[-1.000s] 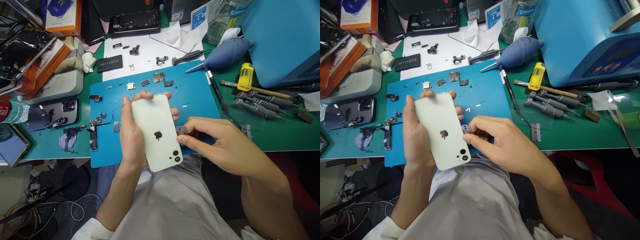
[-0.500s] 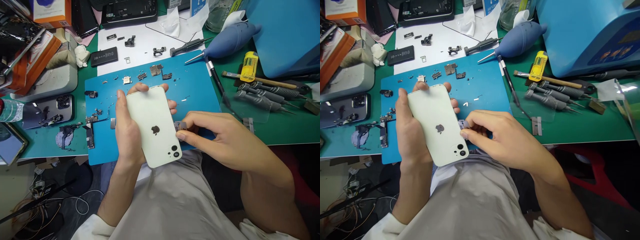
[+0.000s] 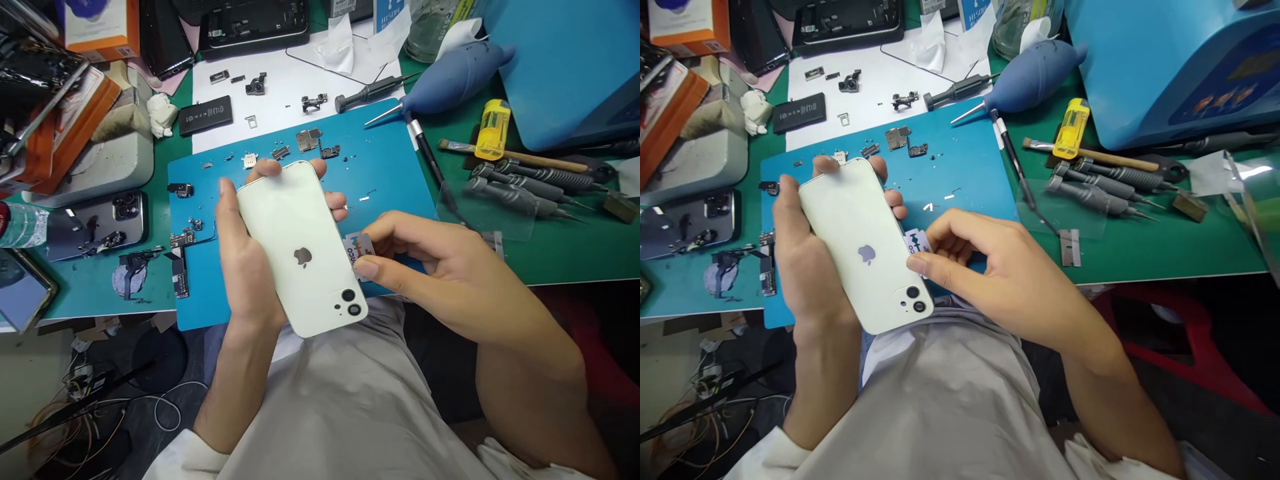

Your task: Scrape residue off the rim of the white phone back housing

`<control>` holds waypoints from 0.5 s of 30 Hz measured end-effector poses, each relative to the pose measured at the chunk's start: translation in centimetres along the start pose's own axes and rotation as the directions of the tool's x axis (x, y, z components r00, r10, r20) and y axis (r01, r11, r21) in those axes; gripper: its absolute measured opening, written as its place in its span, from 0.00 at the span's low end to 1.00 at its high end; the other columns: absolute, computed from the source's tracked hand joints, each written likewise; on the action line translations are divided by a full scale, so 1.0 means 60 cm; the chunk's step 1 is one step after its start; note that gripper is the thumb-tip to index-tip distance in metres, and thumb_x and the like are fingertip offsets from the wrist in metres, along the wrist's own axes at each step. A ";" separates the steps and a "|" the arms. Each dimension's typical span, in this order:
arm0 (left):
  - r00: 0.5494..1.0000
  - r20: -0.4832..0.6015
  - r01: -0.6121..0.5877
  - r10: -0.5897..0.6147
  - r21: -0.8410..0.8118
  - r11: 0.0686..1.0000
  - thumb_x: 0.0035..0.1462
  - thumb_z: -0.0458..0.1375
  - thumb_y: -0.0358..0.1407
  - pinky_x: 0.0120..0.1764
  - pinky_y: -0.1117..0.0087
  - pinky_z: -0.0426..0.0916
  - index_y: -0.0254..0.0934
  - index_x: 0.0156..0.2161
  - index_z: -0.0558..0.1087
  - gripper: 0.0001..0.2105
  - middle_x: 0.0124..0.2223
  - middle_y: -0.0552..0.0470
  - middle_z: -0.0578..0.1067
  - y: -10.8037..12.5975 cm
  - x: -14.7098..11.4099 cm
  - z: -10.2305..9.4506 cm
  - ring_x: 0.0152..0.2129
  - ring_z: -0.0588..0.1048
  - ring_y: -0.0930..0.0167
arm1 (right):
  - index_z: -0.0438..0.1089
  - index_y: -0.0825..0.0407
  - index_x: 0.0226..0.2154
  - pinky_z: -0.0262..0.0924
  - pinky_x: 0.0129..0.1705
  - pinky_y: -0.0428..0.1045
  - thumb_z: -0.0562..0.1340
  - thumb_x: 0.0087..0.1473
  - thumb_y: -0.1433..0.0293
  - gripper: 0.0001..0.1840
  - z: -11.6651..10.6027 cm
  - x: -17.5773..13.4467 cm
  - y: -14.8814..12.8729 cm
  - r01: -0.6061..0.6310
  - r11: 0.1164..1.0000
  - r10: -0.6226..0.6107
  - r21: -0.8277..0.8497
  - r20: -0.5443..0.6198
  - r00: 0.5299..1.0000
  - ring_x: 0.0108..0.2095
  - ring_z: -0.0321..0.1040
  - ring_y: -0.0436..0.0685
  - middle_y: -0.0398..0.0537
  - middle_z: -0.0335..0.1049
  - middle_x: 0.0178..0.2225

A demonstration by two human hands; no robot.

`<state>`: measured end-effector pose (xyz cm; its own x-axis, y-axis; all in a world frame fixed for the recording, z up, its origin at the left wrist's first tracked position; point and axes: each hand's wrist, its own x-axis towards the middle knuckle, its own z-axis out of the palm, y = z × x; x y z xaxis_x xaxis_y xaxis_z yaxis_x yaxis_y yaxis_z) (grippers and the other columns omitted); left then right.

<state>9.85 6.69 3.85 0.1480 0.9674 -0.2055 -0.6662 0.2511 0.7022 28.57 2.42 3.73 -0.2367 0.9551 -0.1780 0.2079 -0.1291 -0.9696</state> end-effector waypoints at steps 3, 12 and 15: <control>1.000 -0.018 -0.011 0.012 0.038 0.999 0.82 0.44 0.55 0.43 0.69 0.82 0.46 0.42 0.75 0.24 0.48 0.54 0.84 0.003 -0.002 0.011 0.37 0.84 0.70 | 0.79 0.47 0.39 0.66 0.39 0.49 0.71 0.71 0.55 0.14 0.003 0.000 -0.003 0.031 0.999 -0.032 -0.035 -0.016 0.999 0.37 0.74 0.53 0.41 0.79 0.37; 0.973 -0.196 -0.083 0.122 0.200 0.976 0.81 0.44 0.56 0.39 0.67 0.81 0.46 0.40 0.73 0.24 0.45 0.52 0.84 0.000 -0.014 0.045 0.32 0.83 0.69 | 0.77 0.47 0.38 0.65 0.36 0.51 0.66 0.73 0.63 0.10 0.002 0.002 0.006 0.147 0.969 -0.153 -0.197 -0.016 0.988 0.35 0.73 0.54 0.42 0.79 0.36; 0.973 -0.195 -0.076 0.120 0.216 0.973 0.81 0.44 0.56 0.41 0.64 0.81 0.46 0.39 0.74 0.24 0.45 0.52 0.84 -0.001 -0.013 0.047 0.32 0.83 0.67 | 0.79 0.47 0.40 0.67 0.37 0.52 0.66 0.74 0.63 0.09 0.000 0.003 0.010 0.160 0.962 -0.166 -0.220 -0.006 0.986 0.36 0.74 0.55 0.43 0.79 0.37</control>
<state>11.85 6.03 5.86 -0.0786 0.9653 -0.2490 -0.5015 0.1776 0.8467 28.68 2.51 3.11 -0.2625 0.9648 -0.0138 0.3711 0.0877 -0.9244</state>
